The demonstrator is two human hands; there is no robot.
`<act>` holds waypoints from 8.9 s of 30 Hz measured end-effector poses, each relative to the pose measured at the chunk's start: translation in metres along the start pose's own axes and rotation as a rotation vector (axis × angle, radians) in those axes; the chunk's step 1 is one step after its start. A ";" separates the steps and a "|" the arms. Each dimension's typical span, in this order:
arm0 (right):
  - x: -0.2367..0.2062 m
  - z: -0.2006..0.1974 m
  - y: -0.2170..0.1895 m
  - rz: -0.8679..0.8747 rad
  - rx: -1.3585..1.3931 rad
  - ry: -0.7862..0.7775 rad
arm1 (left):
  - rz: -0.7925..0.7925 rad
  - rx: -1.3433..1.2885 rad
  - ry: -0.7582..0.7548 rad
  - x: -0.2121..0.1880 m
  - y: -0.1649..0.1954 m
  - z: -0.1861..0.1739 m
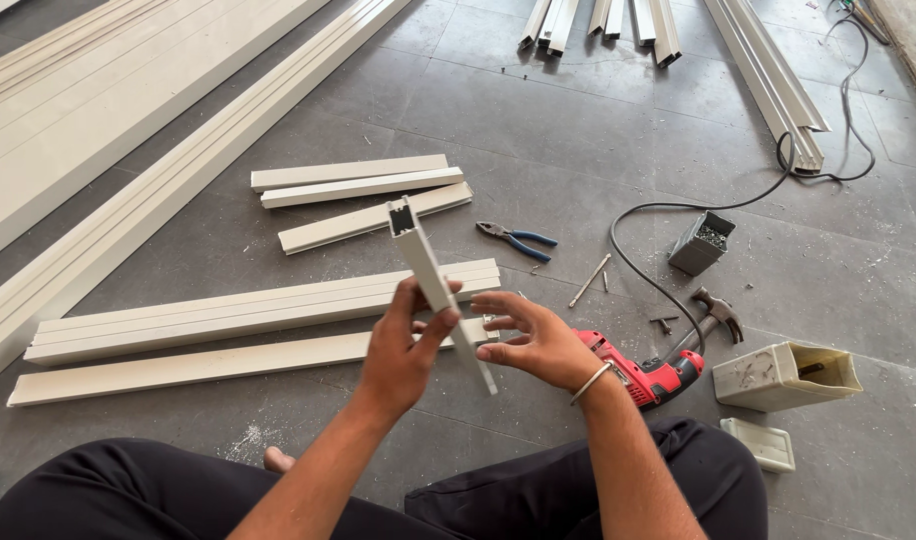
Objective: The person sits on the floor and assembles white plastic moldings. They use a cordless drill to attach a metal bracket to a molding piece and then use a hammer to secure the bracket further. The person handles multiple molding pieces and tools throughout the process.
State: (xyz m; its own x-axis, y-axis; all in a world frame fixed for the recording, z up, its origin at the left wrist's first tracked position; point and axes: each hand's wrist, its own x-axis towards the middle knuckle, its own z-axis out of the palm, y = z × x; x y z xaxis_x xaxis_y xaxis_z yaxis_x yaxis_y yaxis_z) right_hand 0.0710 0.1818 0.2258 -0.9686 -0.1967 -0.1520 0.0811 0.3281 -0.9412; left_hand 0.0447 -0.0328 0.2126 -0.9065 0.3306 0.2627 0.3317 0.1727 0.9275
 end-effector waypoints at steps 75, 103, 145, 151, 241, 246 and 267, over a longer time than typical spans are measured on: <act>0.030 -0.019 0.045 0.026 0.870 0.492 | -0.486 -0.372 -0.167 0.133 0.037 0.051; 0.026 -0.014 0.042 -0.085 1.118 0.262 | -0.450 -0.289 -0.116 0.128 0.025 0.056; 0.041 -0.019 0.064 0.109 1.166 0.417 | -0.555 -0.167 -0.256 0.138 0.001 0.069; 0.041 -0.018 0.062 0.122 1.167 0.404 | -0.520 -0.133 -0.255 0.136 -0.005 0.070; 0.047 -0.021 0.060 0.147 1.132 0.502 | -0.651 -0.076 -0.344 0.163 -0.035 0.067; 0.047 -0.021 0.059 0.173 1.105 0.510 | -0.648 -0.065 -0.333 0.163 -0.034 0.068; 0.046 -0.025 0.067 0.099 1.062 0.316 | -0.538 -0.103 -0.256 0.153 -0.044 0.075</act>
State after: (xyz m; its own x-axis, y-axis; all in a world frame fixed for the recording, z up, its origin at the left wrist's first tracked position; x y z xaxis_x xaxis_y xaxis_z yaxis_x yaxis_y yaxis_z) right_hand 0.0263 0.2178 0.1632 -0.9508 0.0804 -0.2991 0.1748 -0.6580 -0.7324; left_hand -0.0889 0.0797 0.1920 -0.8441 0.4365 -0.3114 -0.1948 0.2914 0.9366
